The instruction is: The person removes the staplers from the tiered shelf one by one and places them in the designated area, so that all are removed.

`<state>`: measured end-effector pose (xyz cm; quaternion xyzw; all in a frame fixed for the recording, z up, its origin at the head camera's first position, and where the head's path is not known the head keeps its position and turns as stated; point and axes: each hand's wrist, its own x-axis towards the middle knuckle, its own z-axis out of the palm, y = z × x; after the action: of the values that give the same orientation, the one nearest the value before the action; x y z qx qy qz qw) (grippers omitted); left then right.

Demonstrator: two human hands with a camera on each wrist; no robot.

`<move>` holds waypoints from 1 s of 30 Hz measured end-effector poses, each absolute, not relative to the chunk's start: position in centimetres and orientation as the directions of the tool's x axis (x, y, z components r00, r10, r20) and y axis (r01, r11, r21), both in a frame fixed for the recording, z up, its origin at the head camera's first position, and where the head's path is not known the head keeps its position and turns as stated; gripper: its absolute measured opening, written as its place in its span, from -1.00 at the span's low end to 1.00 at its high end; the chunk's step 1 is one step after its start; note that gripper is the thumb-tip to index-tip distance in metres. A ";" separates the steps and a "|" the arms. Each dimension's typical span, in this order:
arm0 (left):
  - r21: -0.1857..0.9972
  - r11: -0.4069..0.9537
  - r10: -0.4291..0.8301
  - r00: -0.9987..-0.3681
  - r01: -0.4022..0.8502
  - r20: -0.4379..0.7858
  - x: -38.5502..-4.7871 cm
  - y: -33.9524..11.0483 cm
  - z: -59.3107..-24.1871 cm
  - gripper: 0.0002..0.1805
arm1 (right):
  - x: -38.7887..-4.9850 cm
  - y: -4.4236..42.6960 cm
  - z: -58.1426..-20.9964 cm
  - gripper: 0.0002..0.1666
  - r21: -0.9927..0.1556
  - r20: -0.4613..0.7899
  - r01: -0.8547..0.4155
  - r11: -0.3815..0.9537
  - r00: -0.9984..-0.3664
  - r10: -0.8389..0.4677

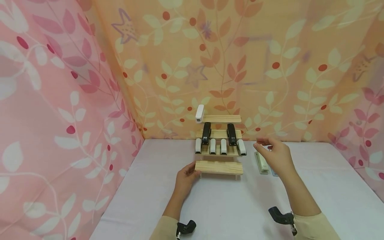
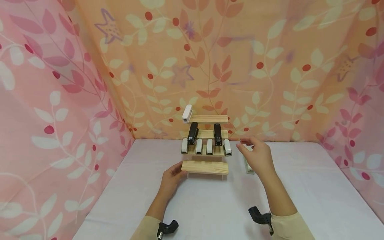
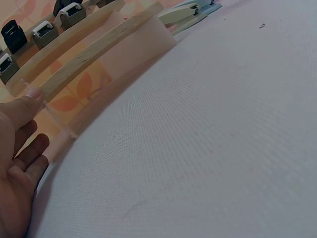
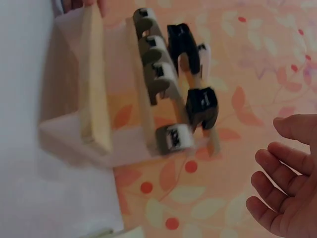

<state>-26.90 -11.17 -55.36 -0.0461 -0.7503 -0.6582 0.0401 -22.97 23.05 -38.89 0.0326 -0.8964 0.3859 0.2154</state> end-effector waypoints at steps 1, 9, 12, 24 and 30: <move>0.983 0.129 0.019 -0.992 0.127 0.126 -26.9 -11.2 -55.4 -0.31 | -23.2 22.7 -38.5 -0.49 -0.681 0.415 -0.237 0.693 -0.905 0.098; 0.985 0.113 0.016 -0.991 0.132 0.131 -26.4 -10.8 -54.6 -0.36 | -25.4 19.9 -35.9 -0.59 -0.722 0.428 -0.315 0.616 -0.903 0.040; 0.986 0.119 0.000 -0.993 0.116 0.116 -25.8 -10.4 -53.6 -0.39 | -26.2 18.9 -35.2 -0.57 -0.718 0.422 -0.325 0.616 -0.907 0.014; 0.987 0.116 -0.009 -0.993 0.116 0.117 -25.4 -10.5 -52.6 -0.41 | -29.1 14.7 -32.5 -0.48 -0.731 0.343 -0.322 0.602 -0.936 -0.084; 0.983 0.144 -0.003 -0.994 0.111 0.112 -26.5 -10.7 -54.3 -0.39 | -30.8 13.0 -32.3 -0.45 -0.750 0.317 -0.311 0.583 -0.944 -0.096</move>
<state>-26.45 -10.72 -54.27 -0.0358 -0.7550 -0.6534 0.0433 -30.78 12.96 -32.32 0.1153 -0.8813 0.4416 0.1220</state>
